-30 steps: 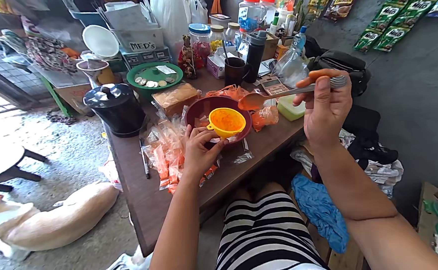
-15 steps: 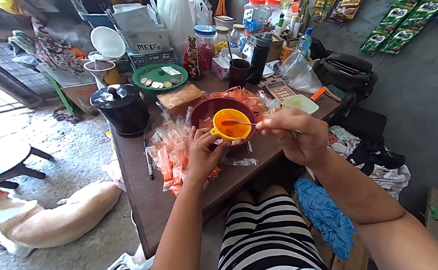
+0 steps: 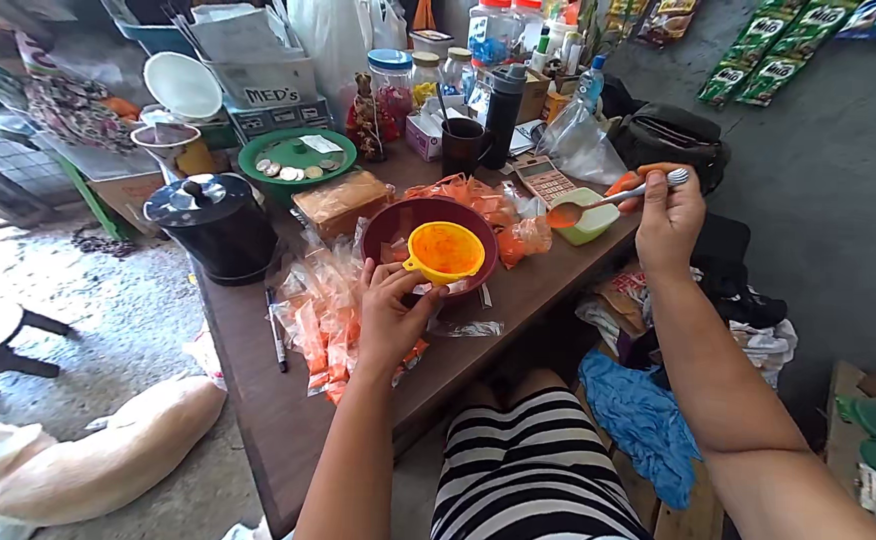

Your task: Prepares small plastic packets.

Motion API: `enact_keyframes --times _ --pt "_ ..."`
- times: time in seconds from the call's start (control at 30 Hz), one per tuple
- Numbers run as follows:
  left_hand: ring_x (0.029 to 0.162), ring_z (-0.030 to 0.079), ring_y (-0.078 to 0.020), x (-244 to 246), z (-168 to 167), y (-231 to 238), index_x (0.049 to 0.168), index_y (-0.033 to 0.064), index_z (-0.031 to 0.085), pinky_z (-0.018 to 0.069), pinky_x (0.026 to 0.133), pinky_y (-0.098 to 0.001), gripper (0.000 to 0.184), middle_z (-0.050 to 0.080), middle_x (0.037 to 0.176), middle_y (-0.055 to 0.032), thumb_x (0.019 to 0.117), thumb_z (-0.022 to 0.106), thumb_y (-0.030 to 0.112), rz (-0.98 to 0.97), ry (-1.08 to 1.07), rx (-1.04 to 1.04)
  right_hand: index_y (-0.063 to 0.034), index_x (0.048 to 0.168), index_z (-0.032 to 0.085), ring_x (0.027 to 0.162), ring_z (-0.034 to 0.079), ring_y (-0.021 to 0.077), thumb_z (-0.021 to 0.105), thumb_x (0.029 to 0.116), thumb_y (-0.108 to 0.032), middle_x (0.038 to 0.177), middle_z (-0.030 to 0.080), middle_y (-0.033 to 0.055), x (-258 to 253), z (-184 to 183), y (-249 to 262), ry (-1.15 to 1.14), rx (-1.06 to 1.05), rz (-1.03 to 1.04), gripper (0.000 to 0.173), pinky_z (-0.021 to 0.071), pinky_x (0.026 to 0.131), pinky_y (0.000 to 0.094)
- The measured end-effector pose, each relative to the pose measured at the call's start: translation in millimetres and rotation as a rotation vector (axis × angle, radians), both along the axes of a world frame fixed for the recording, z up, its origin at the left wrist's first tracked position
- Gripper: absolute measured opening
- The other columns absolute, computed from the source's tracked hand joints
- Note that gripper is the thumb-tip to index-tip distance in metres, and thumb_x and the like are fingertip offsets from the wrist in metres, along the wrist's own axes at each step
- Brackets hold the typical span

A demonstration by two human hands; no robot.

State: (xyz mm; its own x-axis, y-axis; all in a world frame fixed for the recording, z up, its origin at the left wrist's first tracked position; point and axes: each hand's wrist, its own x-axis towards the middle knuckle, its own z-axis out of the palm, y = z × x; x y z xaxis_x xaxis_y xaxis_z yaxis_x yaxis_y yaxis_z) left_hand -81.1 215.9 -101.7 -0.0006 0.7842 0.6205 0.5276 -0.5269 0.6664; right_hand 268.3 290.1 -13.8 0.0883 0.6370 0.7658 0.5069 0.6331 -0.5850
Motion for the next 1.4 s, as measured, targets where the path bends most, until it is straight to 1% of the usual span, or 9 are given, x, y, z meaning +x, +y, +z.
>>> enact_keyframes --times 0.27,0.53,0.77,0.9,1.0,1.13,1.2,1.33,1.4 --pt "0.118 0.062 -0.0152 -1 -1 0 0.088 0.0136 0.078 0.0122 0.123 -0.0569 0.020 0.075 0.096 0.0035 0.0911 0.072 0.032 -0.003 -0.015 -0.022 0.0043 0.125 0.055 0.077 0.067 0.0052 0.037 0.1126 -0.020 0.102 0.070 0.0092 -20 -49 18 0.039 -0.249 -0.058 0.033 0.0569 0.075 0.0234" --pt "0.117 0.063 -0.0132 -2 -2 1 0.089 0.0147 0.079 0.0136 0.124 -0.0562 0.019 0.075 0.097 0.0050 0.0911 0.073 0.033 -0.003 -0.024 -0.027 -0.0018 0.124 0.053 0.071 0.066 0.0070 0.039 0.1125 -0.022 0.097 0.068 0.0049 -36 -92 58 0.582 -0.614 0.079 0.027 0.0557 0.067 0.0227" --pt "0.111 0.062 -0.0111 -2 2 -2 0.088 0.0128 0.077 0.0193 0.122 -0.0510 0.017 0.073 0.096 0.0042 0.0893 0.074 0.030 -0.009 -0.054 -0.028 -0.0112 0.146 0.039 0.085 0.063 0.0130 0.044 0.1098 -0.040 0.123 0.056 0.0067 -24 -96 30 0.812 -0.732 0.048 0.047 0.0517 0.068 0.0251" --pt "0.116 0.060 -0.0119 -4 1 -3 0.087 0.0113 0.075 0.0161 0.123 -0.0521 0.016 0.071 0.100 0.0011 0.0896 0.073 0.027 -0.039 -0.070 -0.051 -0.0080 0.150 0.034 0.078 0.060 0.0103 0.038 0.1121 -0.032 0.127 0.054 0.0088 -22 -103 -9 0.822 -0.657 -0.046 0.045 0.0498 0.064 0.0230" --pt "0.110 0.059 -0.0066 -2 3 -8 0.093 0.0094 0.075 0.0398 0.109 -0.0328 0.010 0.069 0.102 0.0035 0.0910 0.073 0.019 -0.103 -0.216 -0.079 0.0026 0.146 0.036 0.074 0.059 0.0040 0.038 0.1105 -0.022 0.125 0.055 0.0109 -30 -116 -53 0.657 -0.554 -0.048 0.043 0.0502 0.064 0.0193" --pt "0.098 0.064 -0.0029 19 25 -22 0.100 0.0068 0.074 0.0534 0.090 -0.0236 0.011 0.071 0.100 0.0046 0.0914 0.070 0.012 -0.168 -0.405 -0.113 0.0058 0.118 0.061 0.077 0.063 0.0036 0.049 0.1041 -0.012 0.101 0.068 0.0053 -57 -128 -103 0.274 -0.447 0.299 0.025 0.0548 0.070 0.0231" --pt "0.100 0.066 -0.0046 31 41 -33 0.104 0.0069 0.074 0.0559 0.090 -0.0246 0.013 0.072 0.105 0.0036 0.0924 0.070 0.011 -0.220 -0.432 -0.113 0.0023 0.126 0.064 0.080 0.063 0.0053 0.058 0.1016 -0.014 0.112 0.068 0.0089 -79 -121 -112 0.146 -0.407 0.525 0.030 0.0559 0.071 0.0240" --pt "0.100 0.070 -0.0063 44 62 -51 0.111 0.0099 0.072 0.0585 0.089 -0.0264 0.016 0.074 0.109 0.0035 0.0958 0.069 0.014 -0.347 -0.411 -0.103 -0.0062 0.154 0.040 0.073 0.060 0.0001 0.067 0.0974 -0.015 0.135 0.062 0.0074 -112 -91 -115 0.108 -0.564 0.869 0.063 0.0528 0.066 0.0192" --pt "0.096 0.070 -0.0043 49 73 -61 0.111 0.0120 0.072 0.0592 0.086 -0.0243 0.015 0.075 0.106 0.0055 0.0962 0.069 0.012 -0.376 -0.424 -0.119 -0.0040 0.146 0.051 0.074 0.063 0.0037 0.068 0.0960 -0.008 0.119 0.068 0.0065 -119 -86 -116 0.142 -0.666 0.937 0.052 0.0552 0.068 0.0209"
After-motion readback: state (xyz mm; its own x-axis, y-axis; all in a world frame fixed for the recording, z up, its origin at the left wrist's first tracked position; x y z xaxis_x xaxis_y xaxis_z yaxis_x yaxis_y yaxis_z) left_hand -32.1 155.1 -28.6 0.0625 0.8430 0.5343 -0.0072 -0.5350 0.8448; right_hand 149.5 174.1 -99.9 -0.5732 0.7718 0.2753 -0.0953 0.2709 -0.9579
